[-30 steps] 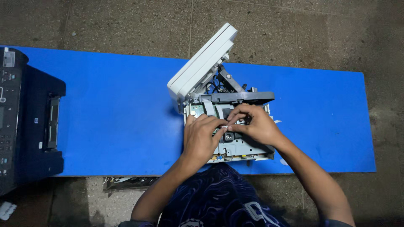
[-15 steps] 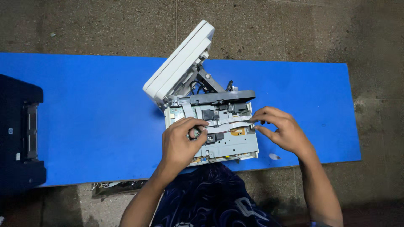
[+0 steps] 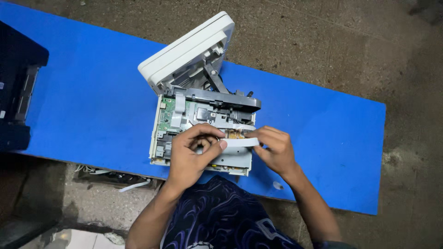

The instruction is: The person repairs a white printer by cutting a white ribbon cable with scissors, inserting it into the internal mechanism, and using a screwdriver to adjust components. They then close the printer, plug in the power cord, and test the device.

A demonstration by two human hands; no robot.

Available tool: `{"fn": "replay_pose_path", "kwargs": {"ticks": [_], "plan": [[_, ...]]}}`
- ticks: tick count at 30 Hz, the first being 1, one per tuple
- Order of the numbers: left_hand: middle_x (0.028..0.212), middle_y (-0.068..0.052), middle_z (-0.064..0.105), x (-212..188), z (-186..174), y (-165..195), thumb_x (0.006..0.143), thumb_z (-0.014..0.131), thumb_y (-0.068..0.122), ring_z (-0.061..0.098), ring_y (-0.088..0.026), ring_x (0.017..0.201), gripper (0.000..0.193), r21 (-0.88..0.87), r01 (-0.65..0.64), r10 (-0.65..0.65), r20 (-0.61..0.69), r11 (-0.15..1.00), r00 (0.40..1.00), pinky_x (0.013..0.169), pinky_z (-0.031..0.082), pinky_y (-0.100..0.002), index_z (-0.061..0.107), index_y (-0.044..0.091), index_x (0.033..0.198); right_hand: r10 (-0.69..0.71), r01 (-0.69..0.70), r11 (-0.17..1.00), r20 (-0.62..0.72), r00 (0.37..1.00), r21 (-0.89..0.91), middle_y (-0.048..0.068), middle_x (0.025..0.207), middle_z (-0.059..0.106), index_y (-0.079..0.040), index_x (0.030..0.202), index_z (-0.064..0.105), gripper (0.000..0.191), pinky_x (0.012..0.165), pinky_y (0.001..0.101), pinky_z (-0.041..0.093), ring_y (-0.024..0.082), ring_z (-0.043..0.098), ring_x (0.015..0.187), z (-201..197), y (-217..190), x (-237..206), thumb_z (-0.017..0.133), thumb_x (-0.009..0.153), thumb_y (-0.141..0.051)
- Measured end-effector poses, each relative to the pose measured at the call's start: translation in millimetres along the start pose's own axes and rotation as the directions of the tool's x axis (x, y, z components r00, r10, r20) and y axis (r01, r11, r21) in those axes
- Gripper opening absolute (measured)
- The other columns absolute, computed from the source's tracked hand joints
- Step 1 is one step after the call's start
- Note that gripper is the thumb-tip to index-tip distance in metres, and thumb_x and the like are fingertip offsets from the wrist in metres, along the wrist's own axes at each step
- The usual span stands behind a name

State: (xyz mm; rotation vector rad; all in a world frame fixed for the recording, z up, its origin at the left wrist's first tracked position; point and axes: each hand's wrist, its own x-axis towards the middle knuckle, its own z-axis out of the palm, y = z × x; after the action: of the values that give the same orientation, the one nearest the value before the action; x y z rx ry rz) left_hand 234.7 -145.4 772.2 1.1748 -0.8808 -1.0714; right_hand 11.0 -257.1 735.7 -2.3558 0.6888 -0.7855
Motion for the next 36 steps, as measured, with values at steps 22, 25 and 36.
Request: {"fn": "replay_pose_path", "kwargs": {"ticks": [22,25,36], "plan": [[0.101,-0.011,0.074,5.3,11.0,-13.2,0.086,0.082,0.002,0.074,-0.021,0.093,0.015,0.164,-0.407,0.345,0.310,0.899,0.886,0.082,0.059,-0.032,0.074,-0.001,0.098,0.067,0.124,0.775,-0.275,0.959,0.620,0.016,0.097,0.075,-0.004,0.087,0.071,0.012,0.082,0.0390,0.063,0.028,0.076,0.094,13.3,-12.2,-30.6,0.082,0.084,-0.002],[0.098,-0.011,0.074,3.9,7.7,-12.3,0.085,0.083,0.004,0.074,-0.022,0.090,0.016,0.157,-0.421,0.353,0.338,0.893,0.873,0.079,0.059,-0.033,0.074,-0.001,0.098,-0.037,0.194,0.780,-0.267,0.963,0.595,0.017,0.097,0.075,-0.005,0.087,0.074,0.013,0.080,0.0378,0.062,0.030,0.075,0.093,10.7,-13.4,-27.1,0.083,0.086,-0.014],[0.092,-0.010,0.074,-14.3,-16.9,-16.0,0.077,0.088,0.005,0.072,-0.024,0.082,0.021,0.393,-0.491,0.424,0.248,0.778,0.871,0.071,0.057,-0.033,0.073,0.001,0.090,-0.161,0.198,0.856,-0.117,0.980,0.478,0.016,0.095,0.077,-0.004,0.084,0.073,0.014,0.077,0.0369,0.063,0.030,0.077,0.091,3.7,-1.2,-12.8,0.082,0.082,-0.015]]}}
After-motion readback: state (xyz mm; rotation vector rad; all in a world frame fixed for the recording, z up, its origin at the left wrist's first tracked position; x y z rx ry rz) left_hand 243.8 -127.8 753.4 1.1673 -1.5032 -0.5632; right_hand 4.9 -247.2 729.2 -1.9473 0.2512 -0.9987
